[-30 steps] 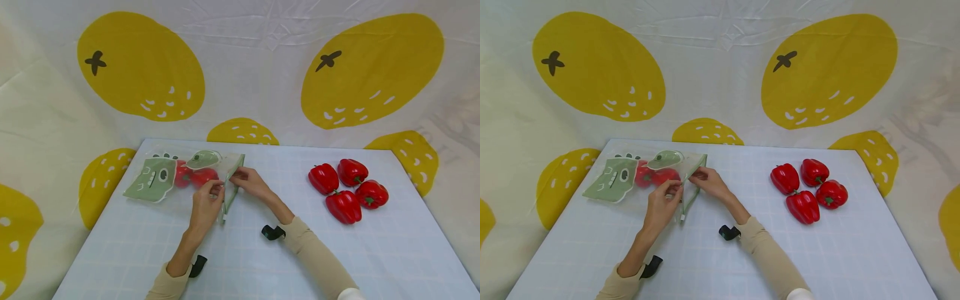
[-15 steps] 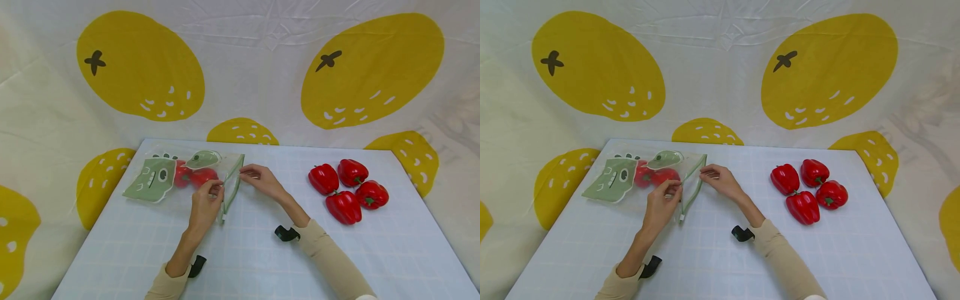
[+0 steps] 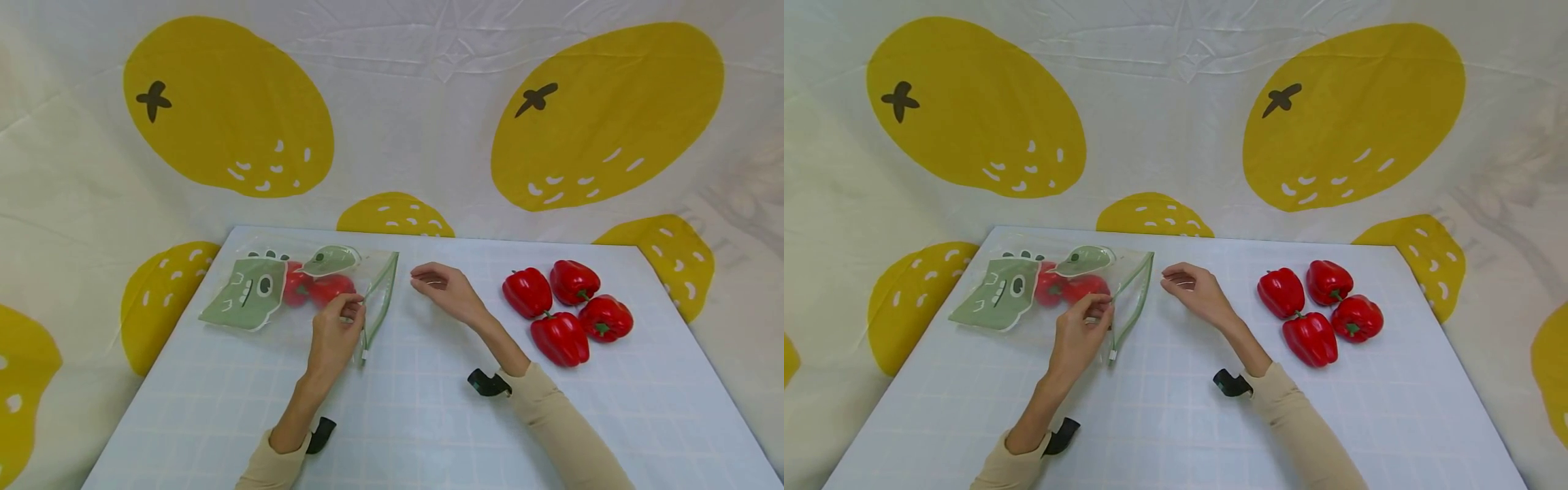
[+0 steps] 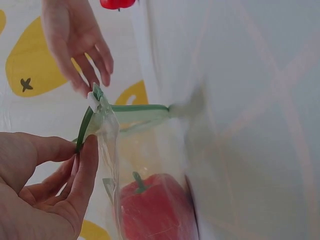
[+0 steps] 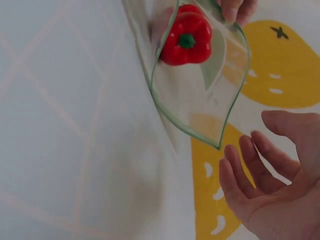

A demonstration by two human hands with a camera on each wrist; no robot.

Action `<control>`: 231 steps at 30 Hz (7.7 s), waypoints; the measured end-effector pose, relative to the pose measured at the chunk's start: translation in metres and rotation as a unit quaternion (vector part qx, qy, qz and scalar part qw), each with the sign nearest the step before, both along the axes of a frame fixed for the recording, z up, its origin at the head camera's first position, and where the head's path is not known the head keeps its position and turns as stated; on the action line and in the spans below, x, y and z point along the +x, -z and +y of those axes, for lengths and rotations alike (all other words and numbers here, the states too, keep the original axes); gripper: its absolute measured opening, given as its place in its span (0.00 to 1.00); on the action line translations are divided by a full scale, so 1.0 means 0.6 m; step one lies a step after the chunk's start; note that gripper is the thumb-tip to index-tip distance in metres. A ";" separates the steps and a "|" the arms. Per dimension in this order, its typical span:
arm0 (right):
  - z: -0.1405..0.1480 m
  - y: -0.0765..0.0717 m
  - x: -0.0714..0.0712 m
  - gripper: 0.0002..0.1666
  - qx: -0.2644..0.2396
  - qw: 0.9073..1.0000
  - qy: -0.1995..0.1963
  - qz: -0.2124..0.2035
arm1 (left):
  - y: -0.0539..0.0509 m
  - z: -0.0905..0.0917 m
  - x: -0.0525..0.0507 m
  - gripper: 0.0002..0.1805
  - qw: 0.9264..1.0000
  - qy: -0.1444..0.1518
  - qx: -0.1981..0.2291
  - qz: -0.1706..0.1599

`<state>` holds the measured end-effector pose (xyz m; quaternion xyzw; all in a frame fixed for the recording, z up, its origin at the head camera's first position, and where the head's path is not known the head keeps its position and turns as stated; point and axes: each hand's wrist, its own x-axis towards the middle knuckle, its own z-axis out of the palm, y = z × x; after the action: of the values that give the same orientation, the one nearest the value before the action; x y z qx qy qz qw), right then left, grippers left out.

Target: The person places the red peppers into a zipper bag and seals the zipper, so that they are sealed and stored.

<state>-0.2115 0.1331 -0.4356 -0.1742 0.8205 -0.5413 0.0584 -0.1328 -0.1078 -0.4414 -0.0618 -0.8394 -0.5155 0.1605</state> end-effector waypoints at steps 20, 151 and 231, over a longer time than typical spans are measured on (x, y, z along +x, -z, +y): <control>0.081 -0.017 0.027 0.23 0.062 0.986 0.134 0.074 | -0.001 0.001 0.000 0.10 1.000 -0.009 -0.005 -0.023; -0.006 0.031 0.027 0.36 -0.171 0.955 0.213 -0.116 | 0.001 0.001 0.000 0.10 1.000 -0.010 -0.002 -0.004; -0.147 0.077 0.010 0.25 -0.193 0.966 0.120 -0.123 | 0.000 -0.003 0.001 0.11 0.999 0.008 -0.038 0.016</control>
<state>-0.2052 0.0452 -0.4819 -0.0141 0.7017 -0.7100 0.0587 -0.1321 -0.1095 -0.4411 -0.0824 -0.8551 -0.4836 0.1675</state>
